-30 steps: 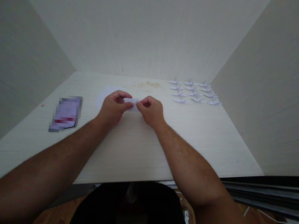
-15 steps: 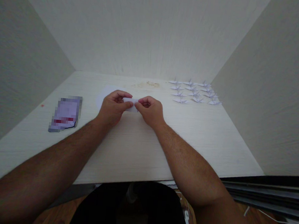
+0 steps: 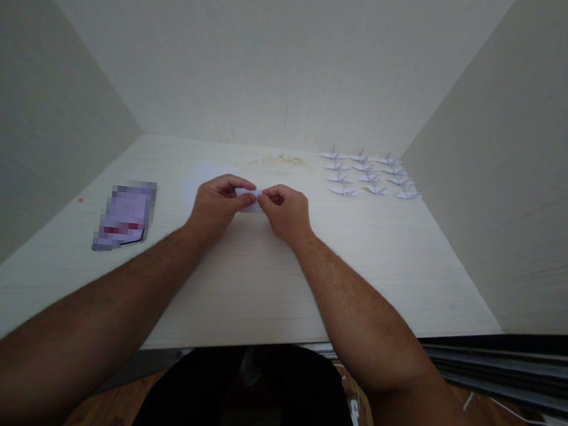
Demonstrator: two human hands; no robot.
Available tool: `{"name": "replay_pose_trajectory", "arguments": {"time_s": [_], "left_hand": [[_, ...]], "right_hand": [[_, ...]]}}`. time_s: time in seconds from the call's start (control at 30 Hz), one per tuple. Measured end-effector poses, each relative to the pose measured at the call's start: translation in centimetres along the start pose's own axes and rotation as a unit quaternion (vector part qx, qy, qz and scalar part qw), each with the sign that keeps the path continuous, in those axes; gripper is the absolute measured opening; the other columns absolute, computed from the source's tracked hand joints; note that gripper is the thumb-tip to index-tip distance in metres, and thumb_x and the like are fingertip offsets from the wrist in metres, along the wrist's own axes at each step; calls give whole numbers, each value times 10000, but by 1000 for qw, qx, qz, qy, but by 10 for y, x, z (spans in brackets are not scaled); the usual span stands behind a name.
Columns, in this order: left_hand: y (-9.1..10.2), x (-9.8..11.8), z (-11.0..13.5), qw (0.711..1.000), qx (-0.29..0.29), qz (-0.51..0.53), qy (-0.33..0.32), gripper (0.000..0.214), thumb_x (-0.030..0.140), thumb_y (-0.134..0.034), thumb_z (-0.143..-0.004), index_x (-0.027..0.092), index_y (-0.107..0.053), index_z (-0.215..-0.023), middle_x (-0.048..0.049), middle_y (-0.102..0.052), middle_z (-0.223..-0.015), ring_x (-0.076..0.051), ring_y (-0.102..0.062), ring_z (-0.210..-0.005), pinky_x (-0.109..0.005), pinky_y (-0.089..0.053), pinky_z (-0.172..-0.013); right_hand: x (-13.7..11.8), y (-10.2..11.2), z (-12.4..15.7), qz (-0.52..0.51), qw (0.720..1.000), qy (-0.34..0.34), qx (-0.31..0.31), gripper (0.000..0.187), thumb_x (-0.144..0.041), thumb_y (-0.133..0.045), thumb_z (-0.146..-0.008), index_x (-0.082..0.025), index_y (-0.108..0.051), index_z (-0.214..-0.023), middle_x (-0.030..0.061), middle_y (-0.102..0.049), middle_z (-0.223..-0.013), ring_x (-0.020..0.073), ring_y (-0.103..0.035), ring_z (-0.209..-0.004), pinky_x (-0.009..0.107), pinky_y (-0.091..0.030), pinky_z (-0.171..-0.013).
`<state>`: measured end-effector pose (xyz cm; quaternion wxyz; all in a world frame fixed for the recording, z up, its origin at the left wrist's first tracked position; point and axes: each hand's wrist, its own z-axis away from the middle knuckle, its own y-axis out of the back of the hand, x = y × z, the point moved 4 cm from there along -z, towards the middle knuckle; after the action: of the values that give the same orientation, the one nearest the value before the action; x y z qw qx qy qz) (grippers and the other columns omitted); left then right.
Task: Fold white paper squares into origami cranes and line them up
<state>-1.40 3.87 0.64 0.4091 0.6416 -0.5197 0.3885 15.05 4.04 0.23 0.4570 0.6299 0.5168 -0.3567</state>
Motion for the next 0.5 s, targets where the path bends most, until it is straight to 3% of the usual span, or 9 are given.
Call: {"name": "replay_pose_trajectory", "arguments": {"time_s": [0.3, 0.5], "left_hand": [[-1, 10, 0, 998, 10, -53, -23, 118, 160, -762, -678, 213, -750, -782, 45, -572, -599, -91, -385, -524, -252, -321, -512], [-2, 10, 0, 997, 10, -73, -31, 124, 156, -749, -676, 203, -739, -791, 47, -591, -620, -83, -382, -519, -245, -333, -509]], "right_hand": [[-11, 1, 3, 93, 995, 27, -1, 142, -320, -679, -816, -195, -697, -750, 3, -709, -709, 140, -599, -651, 299, -465, -666], [-12, 2, 4, 88, 996, 28, -4, 133, -302, -679, -806, -188, -682, -738, -3, -689, -692, 128, -570, -632, 287, -451, -658]]}}
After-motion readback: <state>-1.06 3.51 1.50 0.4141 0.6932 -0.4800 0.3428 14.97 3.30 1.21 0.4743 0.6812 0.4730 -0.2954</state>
